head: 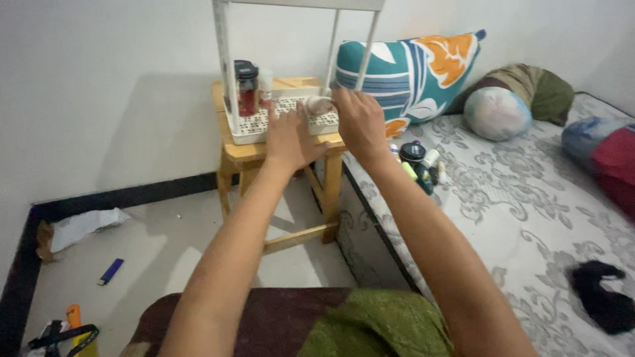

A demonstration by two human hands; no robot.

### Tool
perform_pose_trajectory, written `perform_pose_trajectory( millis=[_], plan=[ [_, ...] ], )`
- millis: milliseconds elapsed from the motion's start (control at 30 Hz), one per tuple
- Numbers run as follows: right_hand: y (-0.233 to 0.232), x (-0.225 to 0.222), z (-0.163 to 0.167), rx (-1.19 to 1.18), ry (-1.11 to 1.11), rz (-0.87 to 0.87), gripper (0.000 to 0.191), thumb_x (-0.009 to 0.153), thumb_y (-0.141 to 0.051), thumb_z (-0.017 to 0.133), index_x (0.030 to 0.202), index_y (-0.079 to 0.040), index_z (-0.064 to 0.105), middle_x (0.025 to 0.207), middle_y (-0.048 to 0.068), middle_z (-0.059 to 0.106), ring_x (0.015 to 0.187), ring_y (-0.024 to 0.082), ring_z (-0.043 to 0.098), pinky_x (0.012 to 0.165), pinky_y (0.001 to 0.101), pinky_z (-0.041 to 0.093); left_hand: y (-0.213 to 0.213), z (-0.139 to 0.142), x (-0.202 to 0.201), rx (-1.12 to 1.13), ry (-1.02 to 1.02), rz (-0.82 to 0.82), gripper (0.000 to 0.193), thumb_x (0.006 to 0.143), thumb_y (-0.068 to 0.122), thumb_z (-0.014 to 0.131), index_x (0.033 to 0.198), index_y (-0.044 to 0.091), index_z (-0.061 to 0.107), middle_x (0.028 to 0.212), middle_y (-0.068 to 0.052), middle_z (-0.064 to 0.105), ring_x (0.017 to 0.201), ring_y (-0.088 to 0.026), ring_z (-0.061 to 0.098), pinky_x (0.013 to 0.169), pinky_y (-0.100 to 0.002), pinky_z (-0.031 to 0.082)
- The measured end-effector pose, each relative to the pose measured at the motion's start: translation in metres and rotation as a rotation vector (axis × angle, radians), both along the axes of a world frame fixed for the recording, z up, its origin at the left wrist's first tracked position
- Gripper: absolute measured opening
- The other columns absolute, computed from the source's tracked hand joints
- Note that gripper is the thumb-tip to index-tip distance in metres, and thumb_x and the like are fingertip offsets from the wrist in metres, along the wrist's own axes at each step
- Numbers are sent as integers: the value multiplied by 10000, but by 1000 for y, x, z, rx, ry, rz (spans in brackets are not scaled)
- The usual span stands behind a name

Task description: The person repeatedly picks up various personal care items from a bed and places them into a white plastic tray on a small wooden table. Items include tubes, bottles, and small containers. The person handles them one at a time and arranges them in the tray.

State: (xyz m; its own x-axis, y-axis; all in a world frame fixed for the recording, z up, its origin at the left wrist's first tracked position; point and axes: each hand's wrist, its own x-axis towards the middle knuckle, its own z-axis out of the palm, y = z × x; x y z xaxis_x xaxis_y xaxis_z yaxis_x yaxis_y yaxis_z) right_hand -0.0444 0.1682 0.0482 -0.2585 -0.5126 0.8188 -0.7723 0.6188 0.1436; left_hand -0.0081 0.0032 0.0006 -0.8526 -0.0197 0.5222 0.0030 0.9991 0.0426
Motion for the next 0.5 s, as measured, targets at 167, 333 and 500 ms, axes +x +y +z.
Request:
perform_pose_trajectory(
  millis=[167, 333, 500],
  plan=[
    [66, 55, -43, -471, 63, 153, 77, 1003, 6, 650, 1072, -25, 638, 1052, 147, 739, 903, 323, 721, 773, 409, 561, 15, -1, 8, -57, -133, 28, 1109, 802, 653, 652, 1551, -82, 293, 1226, -185, 660, 1162, -329, 623, 1192, -616, 92],
    [144, 73, -99, -829, -68, -54, 147, 1018, -58, 727, 1014, -16, 586, 934, 119, 713, 831, 240, 677, 725, 350, 528, 34, -18, 19, -47, 379, -160, 747, 962, 520, 651, 1444, -29, 497, 1230, -207, 658, 1201, -366, 611, 1146, -589, 290],
    [212, 50, -151, -996, -496, 116, 164, 1005, -45, 730, 1019, -9, 570, 904, 32, 652, 827, 78, 590, 733, 275, 502, 102, -53, 28, 13, 383, -659, 589, 907, 376, 731, 1347, 15, 577, 1272, -199, 622, 1150, -382, 596, 1017, -503, 462]
  ],
)
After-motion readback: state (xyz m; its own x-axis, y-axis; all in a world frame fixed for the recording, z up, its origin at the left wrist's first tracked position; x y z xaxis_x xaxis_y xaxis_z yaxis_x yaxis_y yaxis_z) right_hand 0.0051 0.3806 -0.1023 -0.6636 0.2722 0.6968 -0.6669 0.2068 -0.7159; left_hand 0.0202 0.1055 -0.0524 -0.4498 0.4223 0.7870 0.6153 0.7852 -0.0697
